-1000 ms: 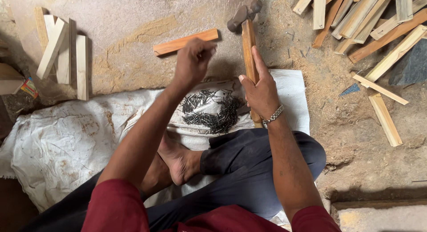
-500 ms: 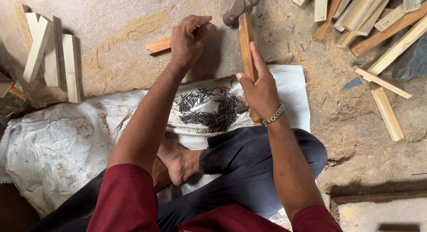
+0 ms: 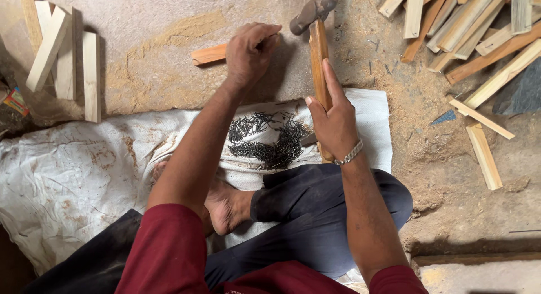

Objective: The person sits on the floor and repeatedly hammers nails into small wooden blocks. They pick up a nail, place it on a block, and strike it with a hammer, then move the finished block aside and repeat the process.

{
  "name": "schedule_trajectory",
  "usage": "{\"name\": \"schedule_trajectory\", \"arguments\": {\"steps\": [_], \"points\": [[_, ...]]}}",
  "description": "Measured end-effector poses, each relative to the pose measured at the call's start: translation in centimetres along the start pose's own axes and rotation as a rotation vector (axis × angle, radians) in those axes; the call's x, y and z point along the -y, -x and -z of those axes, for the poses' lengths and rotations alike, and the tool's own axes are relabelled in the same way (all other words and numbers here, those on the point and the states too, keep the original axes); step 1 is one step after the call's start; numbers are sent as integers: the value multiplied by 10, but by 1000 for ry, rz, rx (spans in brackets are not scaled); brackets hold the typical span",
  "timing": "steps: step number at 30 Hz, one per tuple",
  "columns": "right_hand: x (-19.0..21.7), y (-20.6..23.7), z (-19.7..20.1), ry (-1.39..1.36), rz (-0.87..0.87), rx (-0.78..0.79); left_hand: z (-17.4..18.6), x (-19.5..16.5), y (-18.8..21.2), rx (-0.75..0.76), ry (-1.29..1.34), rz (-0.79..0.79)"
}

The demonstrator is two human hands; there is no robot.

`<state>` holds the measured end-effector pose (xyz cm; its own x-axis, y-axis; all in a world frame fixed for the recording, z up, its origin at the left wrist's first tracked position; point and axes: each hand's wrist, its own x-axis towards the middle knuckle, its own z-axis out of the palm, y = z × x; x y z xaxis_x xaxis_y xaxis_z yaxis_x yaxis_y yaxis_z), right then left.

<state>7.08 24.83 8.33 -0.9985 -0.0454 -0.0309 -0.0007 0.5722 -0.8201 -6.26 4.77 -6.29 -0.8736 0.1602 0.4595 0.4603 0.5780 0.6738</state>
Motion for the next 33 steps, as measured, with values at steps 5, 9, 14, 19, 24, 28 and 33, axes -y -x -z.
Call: {"name": "schedule_trajectory", "arguments": {"steps": [5, 9, 14, 19, 24, 28, 33], "points": [[22, 14, -3, 28, 123, -47, 6, 3, 2, 29, 120, 81], [30, 7, -13, 132, -197, 125, 7, 4, 0, 11, 99, 62], [21, 8, -15, 221, 48, 48, 9, 4, 0, 4, 145, 43], [18, 17, -19, 171, 320, -156, 10, 5, 2, 21, 117, 92], [25, 10, -28, 290, 5, 34, 11, 6, -1, 0, 120, 53], [25, 7, -23, 320, 1, 71, 14, 4, -1, 8, 123, 72], [18, 16, -23, 191, 397, -196, 23, -1, 3, -3, 215, 85]]}}
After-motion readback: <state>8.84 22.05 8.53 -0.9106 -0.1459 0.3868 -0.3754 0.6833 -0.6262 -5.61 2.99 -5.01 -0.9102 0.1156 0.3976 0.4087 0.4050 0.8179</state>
